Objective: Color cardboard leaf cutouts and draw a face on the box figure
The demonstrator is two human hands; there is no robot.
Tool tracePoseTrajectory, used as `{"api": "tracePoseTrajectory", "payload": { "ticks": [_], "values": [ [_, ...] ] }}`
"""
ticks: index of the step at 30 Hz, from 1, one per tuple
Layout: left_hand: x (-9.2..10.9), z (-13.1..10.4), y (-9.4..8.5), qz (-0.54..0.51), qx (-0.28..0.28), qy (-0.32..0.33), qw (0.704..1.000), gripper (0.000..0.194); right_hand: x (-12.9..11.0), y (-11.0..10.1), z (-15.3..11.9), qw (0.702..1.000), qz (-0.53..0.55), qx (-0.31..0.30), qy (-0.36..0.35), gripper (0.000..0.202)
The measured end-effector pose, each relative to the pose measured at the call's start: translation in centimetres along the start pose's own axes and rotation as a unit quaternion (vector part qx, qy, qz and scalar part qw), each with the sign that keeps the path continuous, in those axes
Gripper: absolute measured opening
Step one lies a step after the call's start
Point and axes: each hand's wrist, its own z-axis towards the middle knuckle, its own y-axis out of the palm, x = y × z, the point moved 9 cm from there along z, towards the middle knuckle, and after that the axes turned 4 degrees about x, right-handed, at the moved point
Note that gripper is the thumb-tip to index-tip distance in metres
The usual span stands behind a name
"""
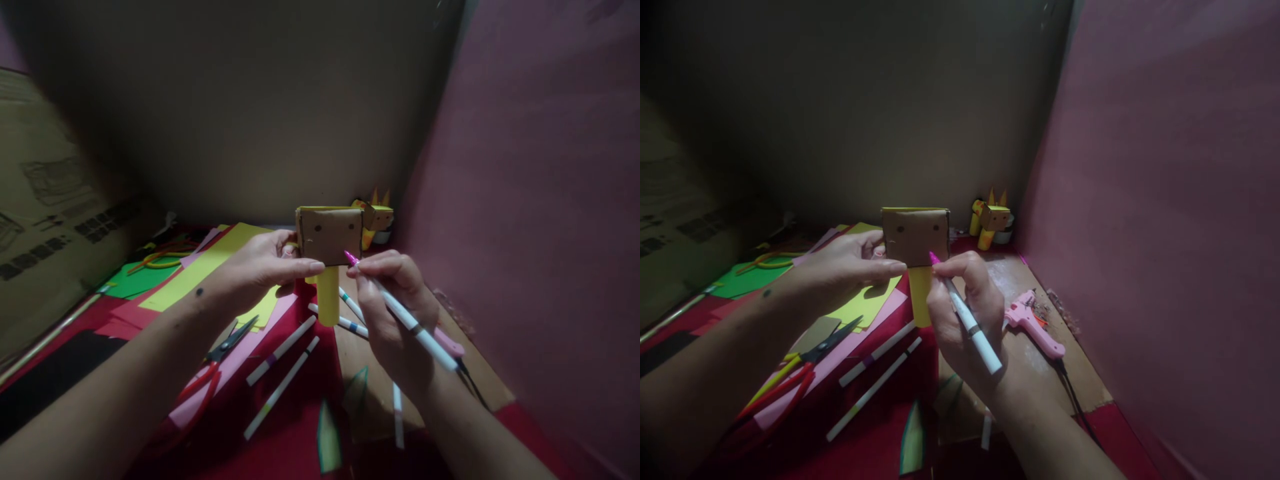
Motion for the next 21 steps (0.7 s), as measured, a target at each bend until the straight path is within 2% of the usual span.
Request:
{"api": "tracePoseTrajectory", "payload": {
  "ticks": [10, 21],
  "values": [
    [0.05, -0.22, 0.0, -0.001, 0.004, 0.002, 1.0, 0.031, 0.19, -0.18, -0.09, 1.0, -0.015, 0.016, 0.012, 0.012],
    [-0.12, 0.06, -0.05, 0.005, -0.006, 0.007, 1.0, 0.028, 0.07, 0.06, -0.05, 1.0, 0.003, -0.003, -0.007, 0.015]
  ]
}}
